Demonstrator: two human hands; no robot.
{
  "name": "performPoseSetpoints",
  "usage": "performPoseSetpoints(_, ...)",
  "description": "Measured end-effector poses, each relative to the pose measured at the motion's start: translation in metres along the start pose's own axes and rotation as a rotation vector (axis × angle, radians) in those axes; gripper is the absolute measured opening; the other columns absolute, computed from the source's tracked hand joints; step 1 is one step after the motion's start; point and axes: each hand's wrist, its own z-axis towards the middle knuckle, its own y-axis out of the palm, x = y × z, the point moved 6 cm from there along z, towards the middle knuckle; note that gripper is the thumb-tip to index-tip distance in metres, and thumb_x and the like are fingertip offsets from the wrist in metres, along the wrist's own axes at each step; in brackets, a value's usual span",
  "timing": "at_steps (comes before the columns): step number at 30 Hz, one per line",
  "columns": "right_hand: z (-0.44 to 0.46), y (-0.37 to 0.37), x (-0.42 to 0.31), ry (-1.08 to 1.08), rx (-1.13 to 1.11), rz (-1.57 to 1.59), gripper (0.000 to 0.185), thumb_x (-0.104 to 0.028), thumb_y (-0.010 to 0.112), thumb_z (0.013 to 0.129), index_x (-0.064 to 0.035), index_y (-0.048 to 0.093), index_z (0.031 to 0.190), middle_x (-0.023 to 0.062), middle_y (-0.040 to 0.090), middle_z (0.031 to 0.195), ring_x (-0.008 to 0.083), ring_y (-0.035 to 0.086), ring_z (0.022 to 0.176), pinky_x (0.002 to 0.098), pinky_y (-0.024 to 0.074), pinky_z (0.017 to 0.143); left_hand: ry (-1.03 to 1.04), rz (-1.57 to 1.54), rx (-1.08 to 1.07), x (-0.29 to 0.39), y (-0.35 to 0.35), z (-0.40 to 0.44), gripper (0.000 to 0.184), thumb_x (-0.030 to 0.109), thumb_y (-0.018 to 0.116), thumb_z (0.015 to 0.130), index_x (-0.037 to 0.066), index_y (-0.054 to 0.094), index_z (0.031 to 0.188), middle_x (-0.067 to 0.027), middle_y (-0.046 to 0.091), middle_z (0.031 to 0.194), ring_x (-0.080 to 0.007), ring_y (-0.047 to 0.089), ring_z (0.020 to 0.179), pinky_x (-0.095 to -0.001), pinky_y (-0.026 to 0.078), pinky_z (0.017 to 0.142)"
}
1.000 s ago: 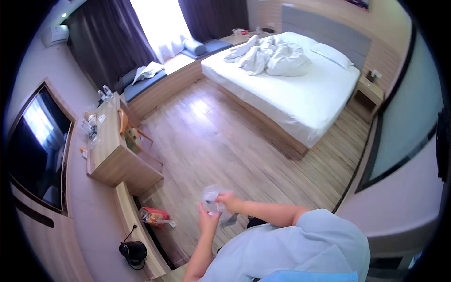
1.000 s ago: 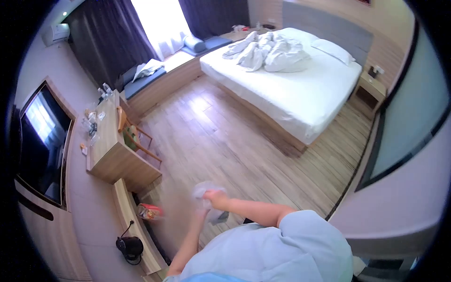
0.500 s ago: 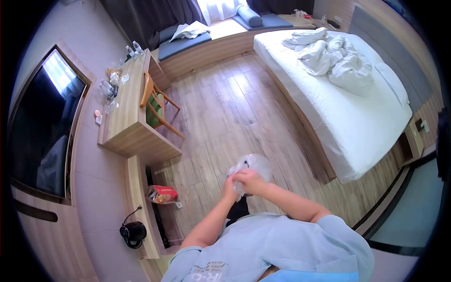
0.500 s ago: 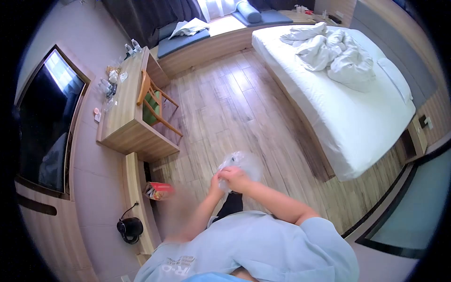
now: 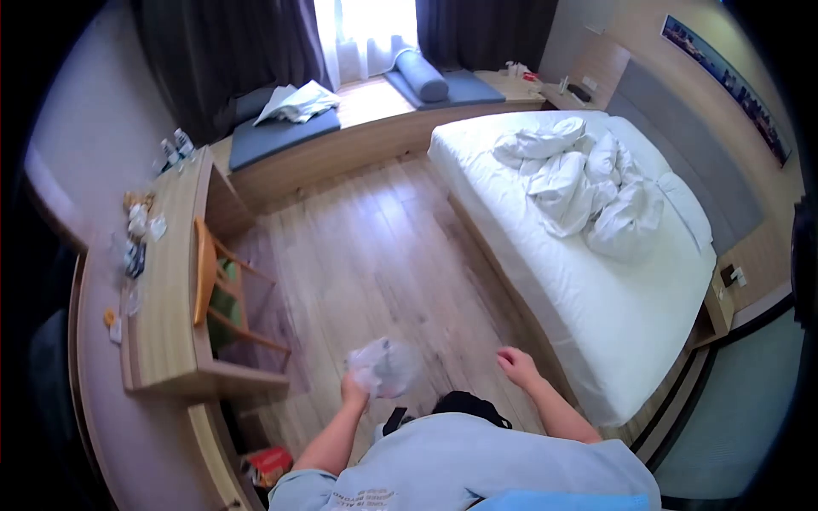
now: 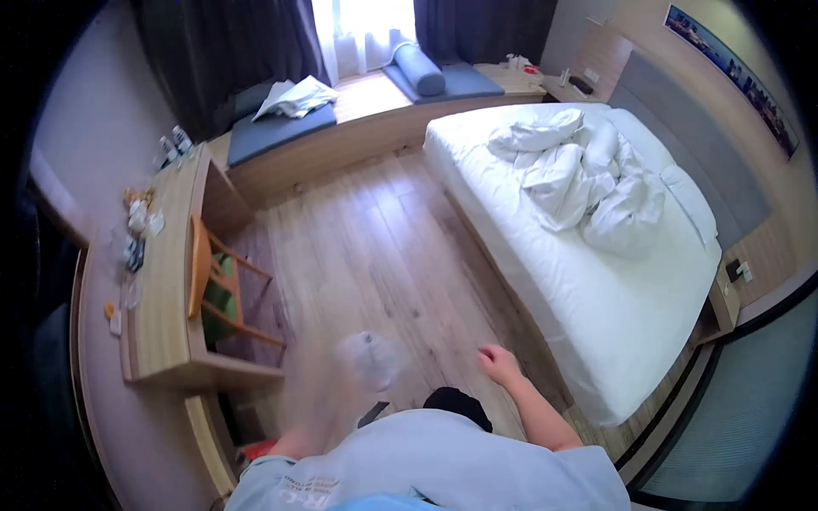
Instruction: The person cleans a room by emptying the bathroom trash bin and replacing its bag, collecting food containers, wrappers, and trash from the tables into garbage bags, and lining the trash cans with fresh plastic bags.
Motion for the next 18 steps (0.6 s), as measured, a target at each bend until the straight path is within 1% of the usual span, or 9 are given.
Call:
performPoseSetpoints(3, 0.017, 0.0, 0.126, 0.248, -0.025, -0.277, 0.02, -0.024, 0.055, 0.074, -0.0054, 0.06, 0.079, 0.0169, 0.061, 0.081, 0.0332, 0.058, 0.077, 0.0396, 0.0473, 0.068, -0.051, -0.088, 0.109, -0.022, -0.001, 0.08, 0.027, 0.014, 0.058, 0.068, 0.008, 0.061, 0.094, -0.0153, 0.062, 0.081, -0.0324, 0.059, 0.078, -0.0392, 0.046, 0.07)
performPoseSetpoints(5, 0.023, 0.013, 0.196, 0.436, -0.269, -0.408, 0.026, -0.029, 0.053, 0.073, -0.0078, 0.064, 0.083, 0.016, 0.062, 0.085, 0.0324, 0.059, 0.082, 0.0398, 0.0472, 0.073, -0.02, 0.064, 0.261, -0.079, 0.011, 0.144, 0.028, 0.014, 0.059, 0.068, 0.004, 0.06, 0.094, -0.0145, 0.063, 0.085, -0.0302, 0.06, 0.082, -0.0382, 0.046, 0.072)
performPoseSetpoints(7, 0.033, 0.028, 0.254, 0.587, -0.547, -0.34, 0.032, -0.032, 0.062, 0.067, -0.0067, 0.065, 0.087, 0.0168, 0.062, 0.087, 0.0284, 0.061, 0.081, 0.0363, 0.0477, 0.073, -0.126, -0.167, 0.29, -0.026, -0.031, 0.182, 0.029, 0.014, 0.06, 0.067, 0.003, 0.06, 0.094, -0.0136, 0.063, 0.088, -0.0288, 0.06, 0.083, -0.0365, 0.046, 0.074)
performPoseSetpoints(8, 0.055, 0.031, 0.27, 0.638, -0.641, -0.261, 0.035, -0.032, 0.066, 0.065, -0.0057, 0.066, 0.088, 0.0169, 0.063, 0.088, 0.0269, 0.061, 0.081, 0.0353, 0.0477, 0.074, -0.149, -0.093, 0.283, -0.002, -0.047, 0.201, 0.03, 0.014, 0.06, 0.067, 0.003, 0.06, 0.095, -0.0132, 0.064, 0.09, -0.0287, 0.06, 0.084, -0.036, 0.046, 0.074)
performPoseSetpoints(10, 0.109, 0.021, 0.257, 0.954, -0.574, -0.192, 0.039, -0.031, 0.069, 0.062, -0.003, 0.065, 0.088, 0.0163, 0.063, 0.087, 0.0261, 0.061, 0.08, 0.0355, 0.0475, 0.072, -0.161, 0.014, 0.251, 0.013, -0.065, 0.251, 0.031, 0.014, 0.061, 0.067, 0.002, 0.06, 0.095, -0.0129, 0.064, 0.091, -0.0287, 0.06, 0.085, -0.0356, 0.046, 0.073)
performPoseSetpoints(12, 0.221, 0.038, 0.263, 0.654, -0.729, -0.362, 0.034, -0.031, 0.063, 0.067, -0.0017, 0.065, 0.085, 0.0178, 0.063, 0.085, 0.0297, 0.061, 0.078, 0.0387, 0.0477, 0.07, -0.391, -0.171, 0.431, -0.002, -0.076, 0.285, 0.028, 0.004, 0.055, 0.07, -0.001, 0.057, 0.098, -0.0161, 0.06, 0.091, -0.0251, 0.058, 0.084, -0.0355, 0.046, 0.075)
performPoseSetpoints(14, 0.35, 0.024, 0.211, 0.397, -0.451, -0.375, 0.037, -0.035, 0.056, 0.069, -0.0031, 0.064, 0.085, 0.019, 0.062, 0.085, 0.033, 0.059, 0.079, 0.0408, 0.0474, 0.071, -0.42, -0.192, 0.454, -0.05, -0.08, 0.337, 0.027, 0.008, 0.056, 0.069, 0.0, 0.059, 0.095, -0.016, 0.062, 0.089, -0.0272, 0.06, 0.083, -0.0371, 0.046, 0.073)
performPoseSetpoints(15, 0.411, 0.02, 0.186, 0.327, -0.344, -0.286, 0.033, -0.035, 0.056, 0.073, -0.0039, 0.063, 0.077, 0.0158, 0.063, 0.077, 0.0309, 0.06, 0.073, 0.0407, 0.0472, 0.068, -0.446, -0.22, 0.494, -0.061, -0.077, 0.366, 0.026, 0.013, 0.058, 0.069, 0.001, 0.062, 0.091, -0.0159, 0.064, 0.086, -0.0294, 0.061, 0.081, -0.0388, 0.046, 0.07)
performPoseSetpoints(18, 0.576, 0.003, 0.083, 0.249, -0.19, -0.051, 0.033, -0.035, 0.055, 0.077, -0.0046, 0.062, 0.09, 0.0104, 0.064, 0.076, 0.0205, 0.06, 0.069, 0.0337, 0.0476, 0.065, -0.479, 0.024, 0.568, -0.029, -0.09, 0.438, 0.025, 0.011, 0.057, 0.068, -0.001, 0.062, 0.089, -0.0178, 0.064, 0.084, -0.0317, 0.061, 0.081, -0.0404, 0.046, 0.07)
